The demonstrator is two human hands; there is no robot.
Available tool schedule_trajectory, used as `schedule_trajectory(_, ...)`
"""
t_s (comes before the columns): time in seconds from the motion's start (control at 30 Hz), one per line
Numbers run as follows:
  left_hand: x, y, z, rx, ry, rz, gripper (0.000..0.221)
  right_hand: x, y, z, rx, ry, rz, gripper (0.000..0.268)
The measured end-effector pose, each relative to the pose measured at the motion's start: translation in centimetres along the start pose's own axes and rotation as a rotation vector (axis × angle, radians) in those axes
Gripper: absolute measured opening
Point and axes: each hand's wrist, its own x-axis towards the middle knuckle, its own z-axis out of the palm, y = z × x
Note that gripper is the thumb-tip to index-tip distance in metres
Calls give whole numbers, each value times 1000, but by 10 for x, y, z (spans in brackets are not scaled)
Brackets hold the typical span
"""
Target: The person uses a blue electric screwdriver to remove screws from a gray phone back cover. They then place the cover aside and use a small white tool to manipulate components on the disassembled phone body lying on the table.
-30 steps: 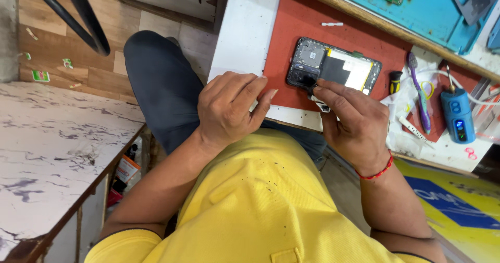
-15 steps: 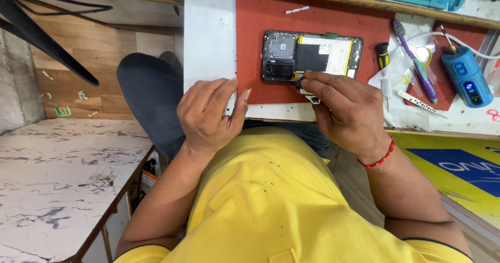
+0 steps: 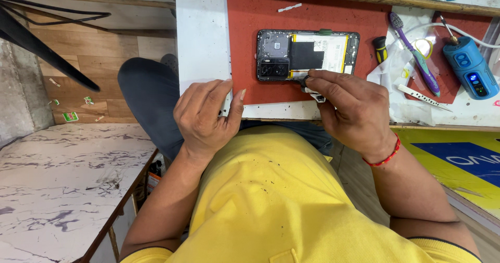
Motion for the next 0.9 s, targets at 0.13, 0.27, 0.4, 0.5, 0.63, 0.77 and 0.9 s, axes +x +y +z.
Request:
schedule_trajectory(0.13,0,-1,2,3,6,6,21,-2,2,-1,-18,9,7,39)
schedule_trajectory(0.27,-1,-1,2,6,4,6,21,-5,4,-3,-11,20,11,38)
schedule_trajectory(0.4,0,0,1,5,-1,2,21,-8,5,-5,-15,14,39,39)
schedule_trajectory(0.5,-1,0,2,-1,-4,-2,21,-11,6,-7,-27,8,59,39)
schedule_trajectory(0.63,-1,0,2,-5,-6,-3,21,-14,8,-8,-38,17,76,39)
schedule_trajectory(0.77,-1,0,2,1,-4,0,21,-18,11,-9,-28,28,89,39)
schedule_trajectory(0.9,-1,1,1,15,-11,0,20,-23,14,-11,-23,33,109,39)
